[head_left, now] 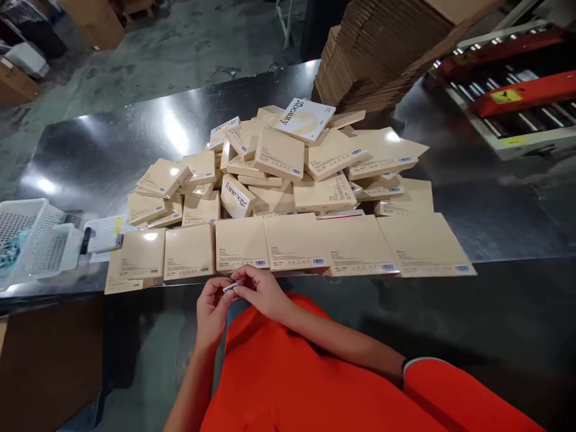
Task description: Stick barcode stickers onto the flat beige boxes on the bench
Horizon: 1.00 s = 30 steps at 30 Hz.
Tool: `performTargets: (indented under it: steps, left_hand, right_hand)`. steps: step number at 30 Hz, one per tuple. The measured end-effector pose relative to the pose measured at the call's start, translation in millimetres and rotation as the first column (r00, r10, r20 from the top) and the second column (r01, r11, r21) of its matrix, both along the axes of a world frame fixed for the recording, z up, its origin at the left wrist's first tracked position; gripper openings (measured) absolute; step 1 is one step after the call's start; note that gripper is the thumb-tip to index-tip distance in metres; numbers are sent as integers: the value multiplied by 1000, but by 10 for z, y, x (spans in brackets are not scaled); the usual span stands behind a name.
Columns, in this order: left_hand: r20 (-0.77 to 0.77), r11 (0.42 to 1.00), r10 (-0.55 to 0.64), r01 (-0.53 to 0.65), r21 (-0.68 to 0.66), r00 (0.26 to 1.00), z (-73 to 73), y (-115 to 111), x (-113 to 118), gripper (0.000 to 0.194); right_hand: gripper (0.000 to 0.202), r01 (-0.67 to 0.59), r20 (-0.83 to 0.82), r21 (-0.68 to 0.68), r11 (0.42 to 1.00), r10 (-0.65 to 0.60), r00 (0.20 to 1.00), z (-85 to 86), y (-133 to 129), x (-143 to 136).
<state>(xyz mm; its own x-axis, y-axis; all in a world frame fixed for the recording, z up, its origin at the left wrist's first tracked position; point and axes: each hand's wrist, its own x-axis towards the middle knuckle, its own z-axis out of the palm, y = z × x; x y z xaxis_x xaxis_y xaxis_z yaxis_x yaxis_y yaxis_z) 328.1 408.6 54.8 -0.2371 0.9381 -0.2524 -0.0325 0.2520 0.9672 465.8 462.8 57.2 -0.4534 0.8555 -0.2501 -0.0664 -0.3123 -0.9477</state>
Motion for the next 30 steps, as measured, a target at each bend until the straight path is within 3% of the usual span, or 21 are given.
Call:
performTargets:
  steps: [5, 9, 16, 24, 27, 30]
  left_hand:
    - [73, 997, -64, 66, -27, 995, -125, -1, -611, 16]
    - [57, 984, -177, 179, -27, 983, -165, 18, -1046, 17]
    - [-144, 955, -294, 295, -15, 945, -172, 62, -1415, 20]
    - [-369, 950, -282, 310, 20, 886, -296, 37, -1509, 29]
    - [-416, 951, -269, 308, 29, 869, -368, 50, -1551, 29]
    - [-456, 931, -305, 362, 42, 836, -470, 84, -1596, 27]
  right_hand:
    - [11, 136, -76, -84, 987, -143, 987, -27, -193, -580]
    - [13, 306, -11, -79, 949, -308, 951, -37, -350, -1015]
    - [10, 398, 157, 54, 916, -402, 902, -29, -479, -1416]
    - [15, 424, 370, 280, 861, -504, 781, -46, -409, -1511]
    - [16, 416, 482, 417, 808, -584, 653, -164, -253, -1361]
    - [12, 307, 691, 430, 849, -528, 493, -307, -69, -1238]
